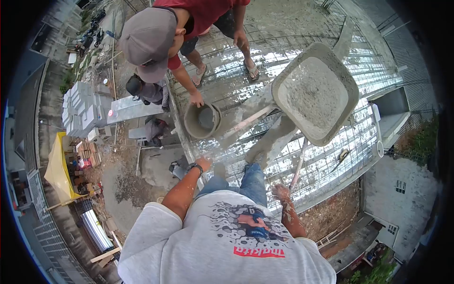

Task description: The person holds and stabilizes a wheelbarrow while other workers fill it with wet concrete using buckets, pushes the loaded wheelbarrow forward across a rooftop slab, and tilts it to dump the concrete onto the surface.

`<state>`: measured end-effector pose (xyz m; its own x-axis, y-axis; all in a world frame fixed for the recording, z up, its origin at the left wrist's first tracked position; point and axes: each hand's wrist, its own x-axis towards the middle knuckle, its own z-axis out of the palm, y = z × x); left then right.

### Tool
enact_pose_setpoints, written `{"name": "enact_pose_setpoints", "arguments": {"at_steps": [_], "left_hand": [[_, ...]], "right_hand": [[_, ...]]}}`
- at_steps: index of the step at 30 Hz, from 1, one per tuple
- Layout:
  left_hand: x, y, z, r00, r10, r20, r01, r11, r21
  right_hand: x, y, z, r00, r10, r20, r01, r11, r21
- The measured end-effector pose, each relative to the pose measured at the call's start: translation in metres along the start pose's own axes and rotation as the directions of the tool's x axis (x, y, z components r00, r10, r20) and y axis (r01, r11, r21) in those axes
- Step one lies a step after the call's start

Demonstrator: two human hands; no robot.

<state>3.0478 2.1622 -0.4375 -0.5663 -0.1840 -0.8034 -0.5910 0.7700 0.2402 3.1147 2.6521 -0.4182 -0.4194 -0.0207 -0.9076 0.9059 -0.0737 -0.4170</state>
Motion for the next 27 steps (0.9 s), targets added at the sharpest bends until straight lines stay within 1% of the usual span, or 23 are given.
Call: {"name": "enact_pose_setpoints", "arguments": {"at_steps": [1,2,3,4,6,7,9,10,11,14,15,17,20,21,22,24,26,27], "left_hand": [[-0.051,0.011,-0.034,0.995,0.082,0.049,-0.076,0.992,-0.103],[-0.044,-0.018,-0.017,1.000,0.014,-0.003,-0.014,0.995,-0.104],[-0.017,-0.053,0.012,0.998,-0.050,-0.050,0.045,0.994,-0.100],[-0.006,-0.078,0.031,0.990,-0.109,-0.093,0.101,0.991,-0.091],[-0.035,-0.092,0.017,0.997,-0.075,-0.003,0.074,0.996,-0.057],[-0.063,-0.087,-0.003,0.997,-0.059,0.042,0.061,0.997,-0.045],[-0.100,-0.081,-0.022,0.996,-0.066,0.060,0.069,0.997,-0.038],[-0.110,-0.081,-0.023,0.995,-0.093,0.035,0.094,0.995,-0.042],[-0.118,-0.083,-0.022,0.993,-0.121,0.012,0.121,0.992,-0.047],[-0.106,-0.100,0.001,0.995,-0.102,0.014,0.103,0.979,-0.174],[-0.103,-0.103,0.009,0.997,-0.078,-0.027,0.071,0.980,-0.183],[-0.099,-0.105,0.021,0.994,-0.026,-0.109,0.005,0.982,-0.188],[-0.100,-0.100,0.019,0.990,-0.138,-0.026,0.121,0.930,-0.346],[-0.101,-0.099,0.019,0.987,-0.154,-0.042,0.128,0.921,-0.368],[-0.101,-0.099,0.017,0.991,-0.127,-0.043,0.104,0.931,-0.349],[-0.107,-0.098,0.010,0.997,-0.071,-0.043,0.055,0.951,-0.304],[-0.079,-0.110,0.038,0.989,-0.132,-0.073,0.094,0.918,-0.385],[-0.077,-0.112,0.040,0.984,-0.159,-0.085,0.109,0.901,-0.420]], "right_hand": [[-0.009,-0.007,0.015,0.999,-0.007,-0.050,0.002,0.995,-0.100],[-0.012,-0.014,0.026,0.994,-0.030,-0.101,0.010,0.981,-0.191],[-0.009,-0.015,0.030,0.996,-0.005,-0.092,-0.014,0.978,-0.206],[-0.013,-0.021,0.036,0.995,-0.018,-0.097,-0.008,0.965,-0.262],[-0.023,-0.031,0.047,0.993,-0.049,-0.109,0.007,0.934,-0.356],[-0.020,-0.032,0.042,0.995,-0.063,-0.082,0.029,0.934,-0.355],[-0.022,-0.043,0.048,0.993,-0.065,-0.098,0.020,0.917,-0.398],[-0.019,-0.047,0.048,0.993,-0.065,-0.103,0.015,0.907,-0.421],[-0.017,-0.052,0.048,0.996,-0.059,-0.067,0.025,0.904,-0.427],[-0.021,-0.066,0.062,0.992,-0.100,-0.082,0.045,0.861,-0.507],[-0.018,-0.070,0.062,0.995,-0.094,-0.038,0.063,0.864,-0.499],[-0.027,-0.082,0.079,0.994,-0.110,-0.025,0.079,0.842,-0.534],[-0.030,-0.090,0.090,0.993,-0.120,-0.009,0.096,0.836,-0.540],[-0.031,-0.092,0.095,0.992,-0.121,-0.020,0.090,0.831,-0.548],[-0.033,-0.094,0.100,0.992,-0.124,-0.032,0.086,0.829,-0.553],[-0.036,-0.093,0.102,0.991,-0.137,0.005,0.119,0.843,-0.525],[-0.030,-0.089,0.097,0.989,-0.147,0.028,0.140,0.843,-0.520],[-0.034,-0.089,0.098,0.989,-0.148,0.015,0.131,0.820,-0.557]]}}
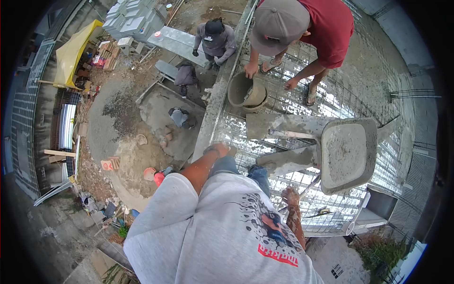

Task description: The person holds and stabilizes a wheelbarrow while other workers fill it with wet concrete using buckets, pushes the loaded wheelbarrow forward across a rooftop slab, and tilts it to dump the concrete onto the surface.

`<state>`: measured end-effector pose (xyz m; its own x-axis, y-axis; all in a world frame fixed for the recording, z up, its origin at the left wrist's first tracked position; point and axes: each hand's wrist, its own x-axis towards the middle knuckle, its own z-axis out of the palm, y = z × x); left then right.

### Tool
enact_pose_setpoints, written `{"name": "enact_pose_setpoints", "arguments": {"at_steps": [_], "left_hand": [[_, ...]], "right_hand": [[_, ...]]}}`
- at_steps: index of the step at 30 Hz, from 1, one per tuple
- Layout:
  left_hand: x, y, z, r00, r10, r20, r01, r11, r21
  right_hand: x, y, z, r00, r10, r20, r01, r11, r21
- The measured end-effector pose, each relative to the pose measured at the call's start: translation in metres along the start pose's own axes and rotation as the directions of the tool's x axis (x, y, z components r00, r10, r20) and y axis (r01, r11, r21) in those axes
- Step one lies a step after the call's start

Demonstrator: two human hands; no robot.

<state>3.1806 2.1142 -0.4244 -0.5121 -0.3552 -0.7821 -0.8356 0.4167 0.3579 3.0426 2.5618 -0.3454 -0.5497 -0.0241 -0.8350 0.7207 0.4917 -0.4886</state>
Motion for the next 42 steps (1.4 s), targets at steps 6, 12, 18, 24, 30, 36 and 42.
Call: {"name": "enact_pose_setpoints", "arguments": {"at_steps": [6,12,18,24,30,36,42], "left_hand": [[0.009,-0.008,0.004,0.999,0.047,0.006,-0.047,0.994,0.101],[-0.010,0.019,-0.020,0.995,0.020,0.097,-0.036,0.985,0.167],[-0.018,0.051,-0.040,0.968,0.147,0.202,-0.206,0.929,0.308],[0.013,0.042,-0.015,0.996,0.070,0.051,-0.079,0.976,0.203],[0.008,0.040,-0.014,0.994,0.084,0.075,-0.097,0.977,0.190],[0.006,0.028,-0.010,0.990,0.108,0.096,-0.124,0.977,0.174],[-0.004,0.029,-0.012,0.994,0.094,0.056,-0.103,0.977,0.188]], "right_hand": [[0.000,0.032,0.001,0.999,0.034,-0.041,-0.034,0.999,-0.002],[-0.014,0.054,0.011,0.991,0.111,-0.069,-0.107,0.993,0.053],[-0.019,0.067,0.017,0.984,0.157,-0.079,-0.144,0.979,0.144],[-0.022,0.062,0.021,0.988,0.134,-0.072,-0.116,0.969,0.220],[-0.008,0.070,0.020,0.990,0.130,-0.056,-0.119,0.978,0.171],[-0.013,0.064,0.022,0.989,0.140,-0.055,-0.131,0.980,0.148],[-0.012,0.067,0.023,0.991,0.130,-0.025,-0.125,0.983,0.138]]}}
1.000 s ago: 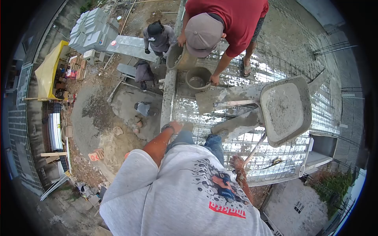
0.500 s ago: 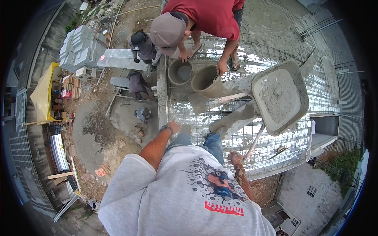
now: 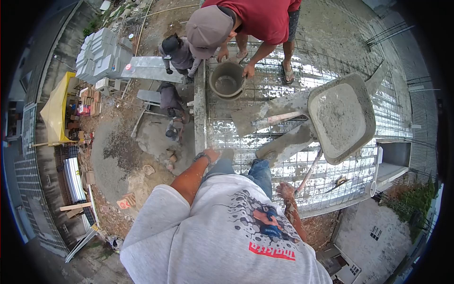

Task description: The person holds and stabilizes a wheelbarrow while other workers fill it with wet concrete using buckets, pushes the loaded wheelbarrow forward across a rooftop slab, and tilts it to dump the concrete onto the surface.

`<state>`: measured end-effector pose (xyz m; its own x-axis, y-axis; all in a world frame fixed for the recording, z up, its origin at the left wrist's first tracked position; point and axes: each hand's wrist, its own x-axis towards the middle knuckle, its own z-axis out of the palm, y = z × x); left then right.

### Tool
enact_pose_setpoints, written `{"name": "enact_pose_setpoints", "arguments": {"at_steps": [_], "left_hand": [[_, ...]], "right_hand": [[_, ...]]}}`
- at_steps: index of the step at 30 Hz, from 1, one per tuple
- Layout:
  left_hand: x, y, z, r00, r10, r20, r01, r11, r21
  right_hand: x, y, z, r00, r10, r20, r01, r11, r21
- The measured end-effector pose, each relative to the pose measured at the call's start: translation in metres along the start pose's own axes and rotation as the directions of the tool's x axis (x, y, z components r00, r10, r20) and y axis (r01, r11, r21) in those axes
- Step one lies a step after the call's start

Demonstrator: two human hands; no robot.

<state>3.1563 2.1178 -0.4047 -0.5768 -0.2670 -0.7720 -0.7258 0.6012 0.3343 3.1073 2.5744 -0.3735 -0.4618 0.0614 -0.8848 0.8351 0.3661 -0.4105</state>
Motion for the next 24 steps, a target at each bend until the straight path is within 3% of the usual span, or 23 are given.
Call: {"name": "enact_pose_setpoints", "arguments": {"at_steps": [5,9,14,17,24], "left_hand": [[0.001,0.003,-0.001,1.000,0.010,0.011,-0.010,1.000,-0.008],[-0.003,0.008,-0.010,0.989,0.134,0.061,-0.139,0.987,0.079],[0.015,0.004,-0.004,0.994,0.080,0.071,-0.091,0.984,0.152],[0.020,0.000,-0.001,0.998,0.049,0.041,-0.050,0.999,0.017],[0.023,0.001,0.003,0.999,0.054,0.008,-0.054,0.997,0.060]], "right_hand": [[0.004,0.002,0.001,1.000,0.018,-0.017,-0.018,1.000,0.013],[-0.002,-0.001,0.004,0.999,0.008,-0.037,-0.007,1.000,0.014],[0.008,0.013,0.000,0.999,-0.027,-0.029,0.029,0.997,0.073],[0.003,0.009,0.002,0.999,-0.013,-0.045,0.016,0.997,0.078],[0.005,0.011,0.005,0.999,0.015,-0.045,-0.009,0.991,0.135]]}}
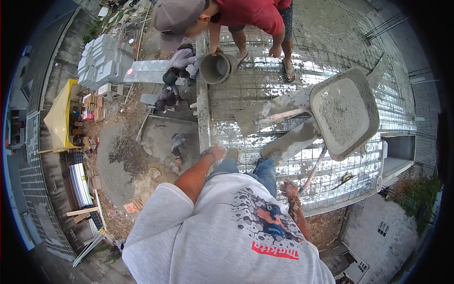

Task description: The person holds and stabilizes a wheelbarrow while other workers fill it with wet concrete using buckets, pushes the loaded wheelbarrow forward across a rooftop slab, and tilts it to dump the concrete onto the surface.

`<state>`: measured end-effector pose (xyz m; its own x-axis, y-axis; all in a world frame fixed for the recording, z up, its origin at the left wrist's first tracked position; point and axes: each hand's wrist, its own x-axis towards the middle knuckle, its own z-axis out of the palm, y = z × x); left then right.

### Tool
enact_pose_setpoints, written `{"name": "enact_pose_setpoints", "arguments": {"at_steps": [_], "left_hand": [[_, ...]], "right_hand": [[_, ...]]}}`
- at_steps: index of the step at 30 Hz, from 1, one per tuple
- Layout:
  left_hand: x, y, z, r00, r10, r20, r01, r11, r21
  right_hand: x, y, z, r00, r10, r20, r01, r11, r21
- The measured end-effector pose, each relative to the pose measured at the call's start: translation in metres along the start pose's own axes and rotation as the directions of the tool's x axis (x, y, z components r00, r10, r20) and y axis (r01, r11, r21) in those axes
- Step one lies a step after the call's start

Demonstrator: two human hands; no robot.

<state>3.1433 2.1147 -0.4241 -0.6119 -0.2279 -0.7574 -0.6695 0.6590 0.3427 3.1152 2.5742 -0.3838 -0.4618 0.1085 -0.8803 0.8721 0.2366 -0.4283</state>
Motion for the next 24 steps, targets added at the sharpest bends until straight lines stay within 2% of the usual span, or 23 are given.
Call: {"name": "enact_pose_setpoints", "arguments": {"at_steps": [2,5,8,11,13,15,20,21,22,24], "left_hand": [[-0.001,0.001,0.002,1.000,0.005,-0.020,-0.004,1.000,0.019],[-0.022,0.013,-0.016,0.991,0.120,0.051,-0.124,0.988,0.096],[-0.014,0.002,-0.008,0.985,0.143,0.099,-0.148,0.988,0.046],[0.011,-0.017,0.025,0.998,0.017,-0.065,-0.019,1.000,-0.020],[-0.017,0.000,0.000,0.995,0.095,-0.006,-0.094,0.994,0.051],[-0.020,0.004,-0.007,0.995,0.096,0.022,-0.097,0.993,0.067],[0.009,-0.012,0.022,0.999,-0.031,-0.022,0.030,0.999,-0.029],[0.006,-0.009,0.018,0.999,-0.032,0.011,0.032,0.999,-0.017],[-0.002,-0.003,0.011,0.998,-0.034,0.043,0.035,0.999,-0.007],[-0.011,0.006,0.008,0.995,-0.074,0.066,0.077,0.996,-0.053]], "right_hand": [[-0.002,-0.003,0.002,1.000,0.007,-0.011,-0.007,1.000,-0.005],[0.002,-0.001,0.000,1.000,0.001,0.008,0.000,1.000,-0.028],[0.007,0.005,-0.002,0.999,-0.008,0.036,0.010,0.999,-0.031],[0.008,0.005,-0.002,0.998,-0.012,0.063,0.011,1.000,0.003],[-0.004,-0.003,0.003,1.000,0.002,0.021,-0.002,1.000,-0.005],[0.000,0.001,0.000,0.999,0.008,0.036,-0.007,1.000,-0.029],[-0.009,-0.006,-0.005,0.999,0.001,0.048,0.003,0.997,-0.082],[-0.012,-0.010,-0.005,0.999,-0.001,0.044,0.005,0.996,-0.086],[-0.010,-0.012,-0.011,0.994,0.021,0.112,-0.016,0.999,-0.044],[-0.008,-0.010,-0.014,0.998,0.016,0.057,-0.010,0.995,-0.100]]}}
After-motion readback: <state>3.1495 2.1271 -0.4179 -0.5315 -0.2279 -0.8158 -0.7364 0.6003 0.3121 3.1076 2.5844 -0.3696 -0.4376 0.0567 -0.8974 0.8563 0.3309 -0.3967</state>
